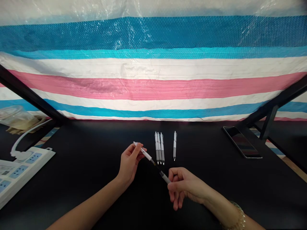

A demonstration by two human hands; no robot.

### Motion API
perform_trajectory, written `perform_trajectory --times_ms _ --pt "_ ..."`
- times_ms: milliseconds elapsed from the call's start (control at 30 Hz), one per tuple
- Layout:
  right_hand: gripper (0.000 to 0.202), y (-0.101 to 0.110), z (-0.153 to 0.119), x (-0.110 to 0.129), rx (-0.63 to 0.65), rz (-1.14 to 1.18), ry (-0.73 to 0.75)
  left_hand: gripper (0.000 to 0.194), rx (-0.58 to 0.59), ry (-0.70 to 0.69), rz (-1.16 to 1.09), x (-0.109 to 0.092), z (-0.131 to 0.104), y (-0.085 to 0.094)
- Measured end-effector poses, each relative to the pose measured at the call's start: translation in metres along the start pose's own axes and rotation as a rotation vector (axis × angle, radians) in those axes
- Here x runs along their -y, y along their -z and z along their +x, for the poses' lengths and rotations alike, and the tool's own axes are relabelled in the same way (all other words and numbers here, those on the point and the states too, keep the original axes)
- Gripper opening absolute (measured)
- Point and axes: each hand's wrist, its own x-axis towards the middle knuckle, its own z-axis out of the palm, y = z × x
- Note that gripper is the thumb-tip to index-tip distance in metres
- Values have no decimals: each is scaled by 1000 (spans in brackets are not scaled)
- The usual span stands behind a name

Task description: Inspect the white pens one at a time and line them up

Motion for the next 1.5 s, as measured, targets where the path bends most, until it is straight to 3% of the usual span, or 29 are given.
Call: perform_trajectory --times_ms 233,400,633,767,900,1100,1300,1500 --pt "37 -2 3 -1 -71 -29 31 18 99 -6 139 8 -20 -9" --pt "33 1 5 -3 -93 -21 41 18 162 24 186 11 -22 -8" --pt "40 -3 5 -5 14 -4 26 20 210 96 135 9 -21 -10" --pt "51 -7 3 -4 60 51 5 22 168 92 121 6 -23 -12" --pt "45 -7 2 -4 41 7 -22 24 102 72 110 4 -23 -13" --pt "51 -9 4 -5 51 30 -17 22 115 73 115 4 -22 -13" --pt "48 -9 5 -4 -80 -87 47 20 119 46 124 4 -23 -11" --pt "54 -10 6 -5 -54 -9 25 21 82 37 128 4 -22 -11"
